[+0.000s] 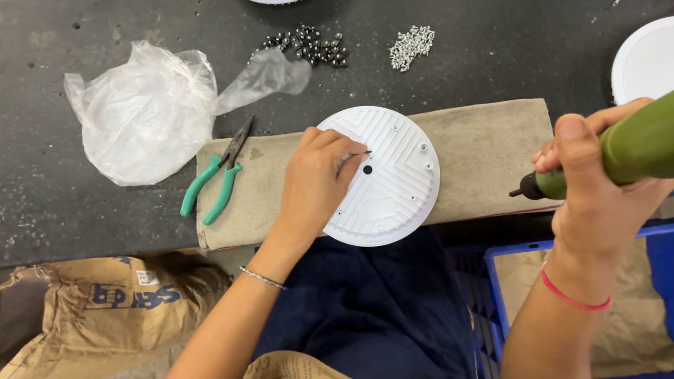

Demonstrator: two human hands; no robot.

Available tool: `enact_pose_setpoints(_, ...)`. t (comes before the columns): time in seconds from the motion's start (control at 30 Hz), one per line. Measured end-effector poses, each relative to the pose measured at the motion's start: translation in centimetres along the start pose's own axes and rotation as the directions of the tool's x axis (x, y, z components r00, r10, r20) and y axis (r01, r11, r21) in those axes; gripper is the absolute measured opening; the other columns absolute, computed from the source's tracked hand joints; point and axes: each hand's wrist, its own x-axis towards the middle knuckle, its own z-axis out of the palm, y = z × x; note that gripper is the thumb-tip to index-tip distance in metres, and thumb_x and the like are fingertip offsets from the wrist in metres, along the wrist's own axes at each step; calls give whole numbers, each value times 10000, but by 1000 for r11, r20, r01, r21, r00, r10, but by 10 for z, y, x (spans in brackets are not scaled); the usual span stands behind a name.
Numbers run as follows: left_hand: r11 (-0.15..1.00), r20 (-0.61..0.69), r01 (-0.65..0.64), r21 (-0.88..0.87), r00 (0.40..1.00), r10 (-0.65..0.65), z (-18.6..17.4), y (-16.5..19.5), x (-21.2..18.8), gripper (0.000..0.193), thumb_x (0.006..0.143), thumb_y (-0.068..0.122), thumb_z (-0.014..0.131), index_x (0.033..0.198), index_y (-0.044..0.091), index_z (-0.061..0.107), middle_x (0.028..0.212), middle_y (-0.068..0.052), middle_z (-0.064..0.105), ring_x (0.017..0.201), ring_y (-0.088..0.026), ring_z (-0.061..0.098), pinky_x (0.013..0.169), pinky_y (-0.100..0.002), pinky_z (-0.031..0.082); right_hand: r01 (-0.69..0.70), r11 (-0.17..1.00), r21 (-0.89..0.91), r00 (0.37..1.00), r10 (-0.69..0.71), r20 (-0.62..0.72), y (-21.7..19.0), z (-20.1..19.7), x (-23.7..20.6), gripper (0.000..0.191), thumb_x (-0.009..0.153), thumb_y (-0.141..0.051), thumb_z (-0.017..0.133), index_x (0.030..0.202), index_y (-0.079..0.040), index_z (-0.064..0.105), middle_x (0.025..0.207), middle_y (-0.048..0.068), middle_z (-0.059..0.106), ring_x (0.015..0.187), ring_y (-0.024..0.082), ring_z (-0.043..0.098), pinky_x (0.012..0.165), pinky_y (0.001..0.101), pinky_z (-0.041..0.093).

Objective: The person places small metal components into a white plastic fixture base, uses a green heat gun to secure them, and then attaches a white plastic cover. This process is repeated for multiple units.

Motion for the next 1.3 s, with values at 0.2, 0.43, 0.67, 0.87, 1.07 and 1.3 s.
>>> enact_pose_setpoints(0.2, 1000, 22, -16, 11, 1000, 16, 1, 1, 0, 108, 797, 59, 781, 902, 69, 758, 920, -35, 708, 918, -274, 605, 786, -377, 524, -3, 1000, -30, 1000, 4, 21, 0, 0, -1, 192, 1051, 1, 711, 981, -28, 534, 764, 69, 566, 591, 152, 590, 642, 300, 564)
enact_pose_setpoints(0.43, 990, 27, -71, 125, 997, 68, 4, 7, -1, 112, 806, 49, 747, 918, 54, 749, 927, -53, 689, 947, -278, 612, 824, -387, 529, -12, 1000, -19, 1000, 13, 25, 4, 0, -1, 233, 1067, 6, 735, 945, -19, 537, 781, 67, 566, 603, 157, 594, 651, 302, 567)
enact_pose_setpoints(0.67, 998, 108, -67, -9, 992, 67, -13, 1, -8, 324, 829, -64, 645, 1098, 70, 768, 1082, -64, 672, 1007, -275, 604, 884, -385, 521, -29, 999, -18, 999, 29, 16, 3, 3, 1, 205, 1036, -7, 729, 976, -37, 536, 788, 60, 568, 601, 148, 591, 638, 297, 563)
enact_pose_setpoints(0.87, 994, 137, -94, 53, 987, 86, -16, 1, -14, 416, 834, -76, 638, 1204, 84, 743, 1162, -71, 656, 1051, -286, 588, 903, -403, 505, -27, 1000, -9, 999, 28, 40, 2, 13, 3, 202, 1038, -16, 724, 965, -32, 536, 781, 58, 560, 596, 151, 586, 637, 298, 559)
enact_pose_setpoints(1.07, 976, 99, -142, 165, 987, 127, -11, 4, -25, 554, 775, -79, 608, 1303, 68, 688, 1271, -86, 644, 1097, -319, 579, 947, -417, 499, -62, 996, 70, 997, 59, 43, 8, 26, 9, 217, 1067, -6, 714, 957, -21, 528, 791, 61, 555, 625, 152, 576, 671, 303, 557)
enact_pose_setpoints(1.3, 976, 55, -114, 183, 993, 106, -9, 4, -32, 592, 764, -75, 595, 1329, 78, 673, 1328, -86, 629, 1128, -314, 572, 957, -414, 494, -140, 944, 299, 980, 88, 179, 29, 75, 13, 206, 1125, -18, 632, 980, -32, 485, 711, 49, 522, 594, 122, 498, 671, 303, 518)
